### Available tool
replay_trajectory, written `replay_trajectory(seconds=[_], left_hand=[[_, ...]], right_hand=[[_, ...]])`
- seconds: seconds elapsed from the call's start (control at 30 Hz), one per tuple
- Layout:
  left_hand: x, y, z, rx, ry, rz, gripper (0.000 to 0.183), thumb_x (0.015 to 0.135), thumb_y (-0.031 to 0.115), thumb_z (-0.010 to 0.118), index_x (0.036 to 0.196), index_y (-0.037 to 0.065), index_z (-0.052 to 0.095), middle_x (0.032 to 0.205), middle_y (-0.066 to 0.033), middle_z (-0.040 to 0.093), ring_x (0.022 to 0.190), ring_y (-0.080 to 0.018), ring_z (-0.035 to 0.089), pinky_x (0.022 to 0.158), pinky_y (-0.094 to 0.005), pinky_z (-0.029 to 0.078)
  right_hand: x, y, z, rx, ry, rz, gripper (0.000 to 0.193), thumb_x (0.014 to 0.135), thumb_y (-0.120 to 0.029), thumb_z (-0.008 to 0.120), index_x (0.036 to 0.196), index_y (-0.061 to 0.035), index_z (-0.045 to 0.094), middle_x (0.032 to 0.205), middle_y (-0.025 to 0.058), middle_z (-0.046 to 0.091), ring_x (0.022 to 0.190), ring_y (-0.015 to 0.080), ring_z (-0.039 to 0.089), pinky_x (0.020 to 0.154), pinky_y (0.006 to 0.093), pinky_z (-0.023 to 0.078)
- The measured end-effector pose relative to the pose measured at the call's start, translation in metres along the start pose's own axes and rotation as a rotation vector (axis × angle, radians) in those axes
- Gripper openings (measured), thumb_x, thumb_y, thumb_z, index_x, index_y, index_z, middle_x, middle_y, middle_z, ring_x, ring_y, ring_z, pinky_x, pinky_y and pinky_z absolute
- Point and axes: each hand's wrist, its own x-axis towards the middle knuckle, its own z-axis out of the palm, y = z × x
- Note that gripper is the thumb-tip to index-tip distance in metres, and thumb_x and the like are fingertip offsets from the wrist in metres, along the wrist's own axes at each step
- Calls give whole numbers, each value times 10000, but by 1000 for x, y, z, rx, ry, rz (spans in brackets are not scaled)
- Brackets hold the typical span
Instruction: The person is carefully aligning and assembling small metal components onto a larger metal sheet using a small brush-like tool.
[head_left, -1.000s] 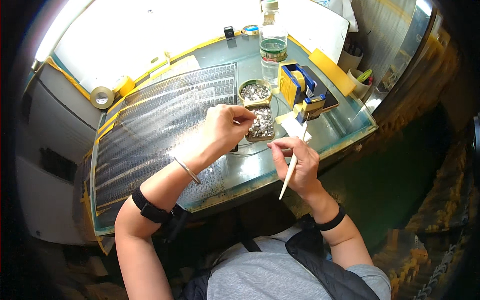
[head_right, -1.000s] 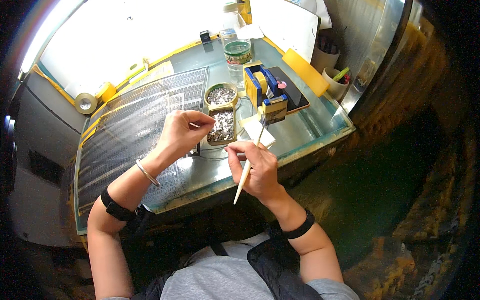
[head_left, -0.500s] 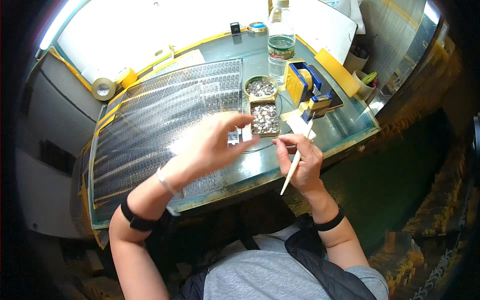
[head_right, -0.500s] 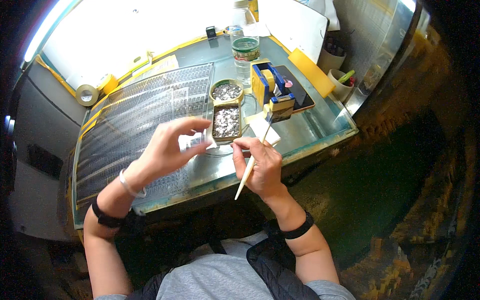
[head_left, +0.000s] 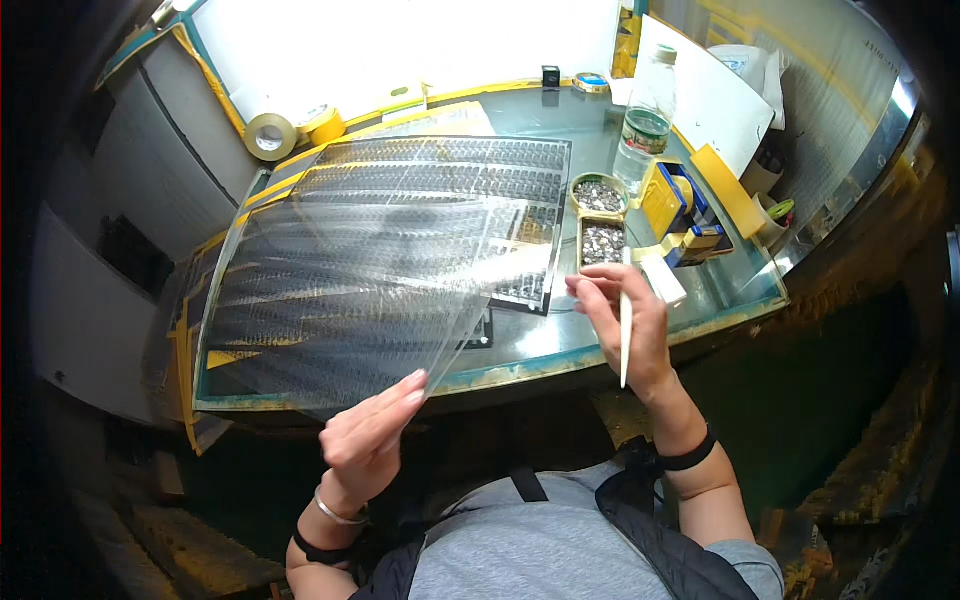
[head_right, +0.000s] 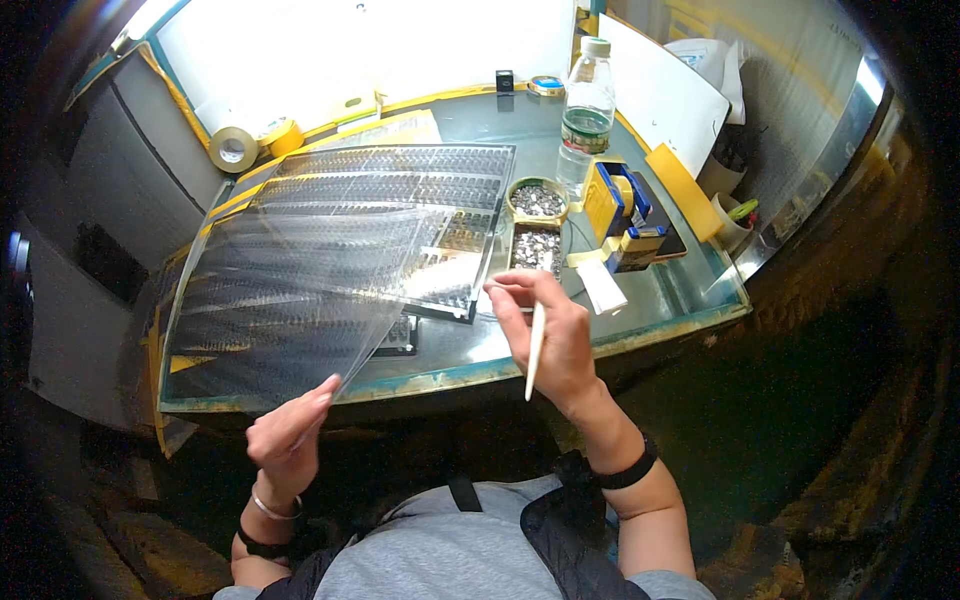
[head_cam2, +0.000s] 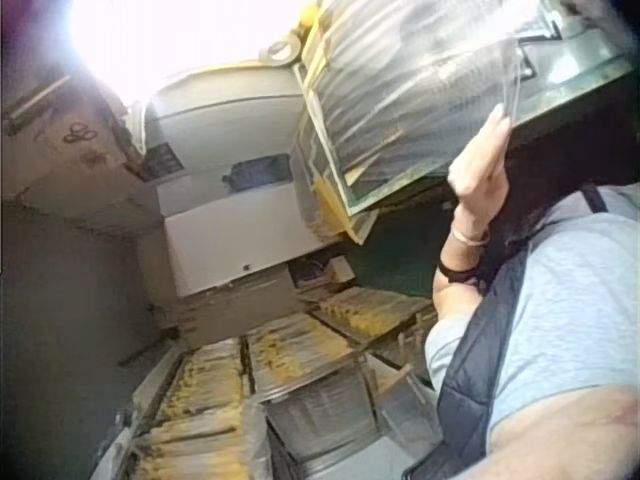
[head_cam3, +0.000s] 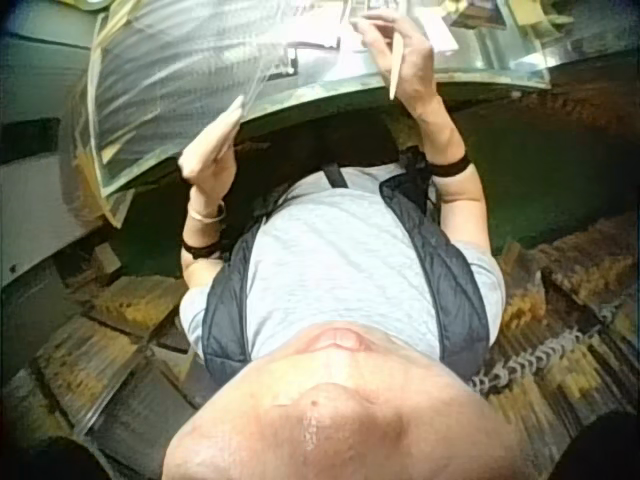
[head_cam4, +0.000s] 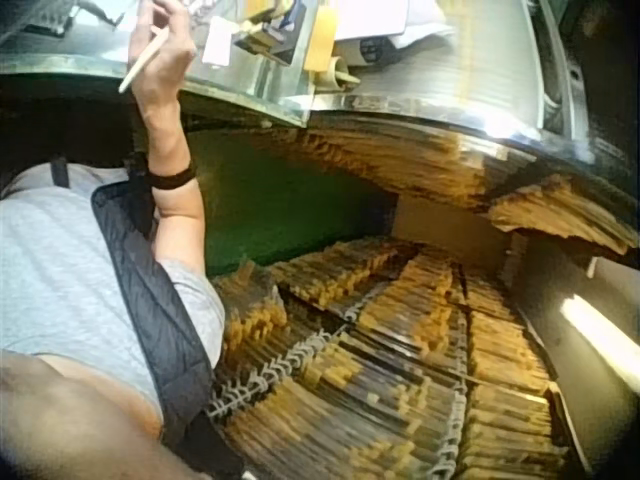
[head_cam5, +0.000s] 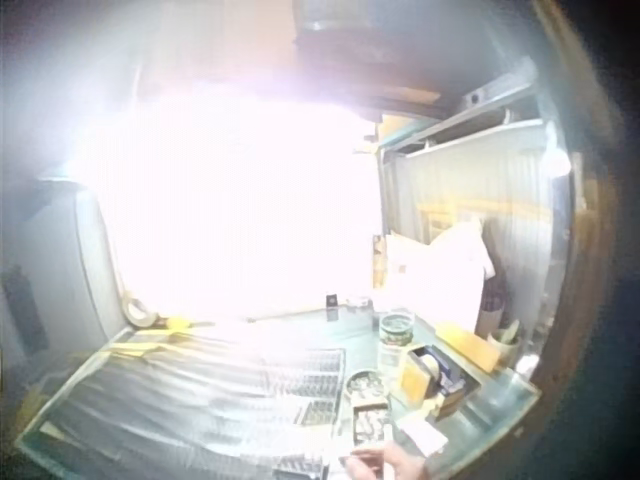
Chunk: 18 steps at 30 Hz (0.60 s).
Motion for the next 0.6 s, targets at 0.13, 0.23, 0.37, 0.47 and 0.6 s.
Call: replay_trajectory(seconds=[0.13, 0.23, 0.37, 0.47, 0.6], left_hand=[[-19, 13, -36, -109, -1, 19, 98, 918, 37, 603, 937, 31, 699, 963, -230, 719, 881, -320, 732, 757, -383, 603], [-37, 14, -37, -269, -159, 31, 128, 808, -39, 630, 871, 11, 731, 965, -197, 726, 915, -320, 724, 823, -384, 602], [-51, 9, -19, -248, -386, 32, 195, 760, -29, 672, 925, 45, 746, 1018, -126, 732, 982, -260, 710, 909, -372, 575], [-54, 2, -19, -197, -410, 4, 221, 760, -50, 656, 931, 56, 746, 1021, -110, 734, 987, -249, 708, 913, -374, 573], [-48, -14, -48, -15, -275, -3, 270, 754, -89, 623, 953, 52, 738, 1002, -114, 735, 964, -267, 712, 898, -393, 572]], right_hand=[[23, -25, 26, 297, -122, 305, 220, 947, -183, 647, 1006, 14, 567, 869, 128, 693, 818, 166, 699, 685, 277, 555], [45, -27, 36, 436, -139, 521, 247, 933, -173, 669, 997, 0, 503, 873, 118, 670, 823, 175, 691, 673, 283, 562], [47, 10, 49, 25, -324, 207, 70, 850, 37, 617, 877, -8, 571, 845, 99, 685, 867, 156, 700, 714, 289, 567], [39, -8, 54, 77, -293, 1, 97, 854, 89, 565, 856, -8, 555, 939, 150, 678, 959, 204, 694, 760, 292, 587], [24, -8, 42, 344, -106, 127, 110, 899, 95, 570, 944, 2, 534, 1206, 277, 610, 917, 220, 701, 779, 302, 606]])
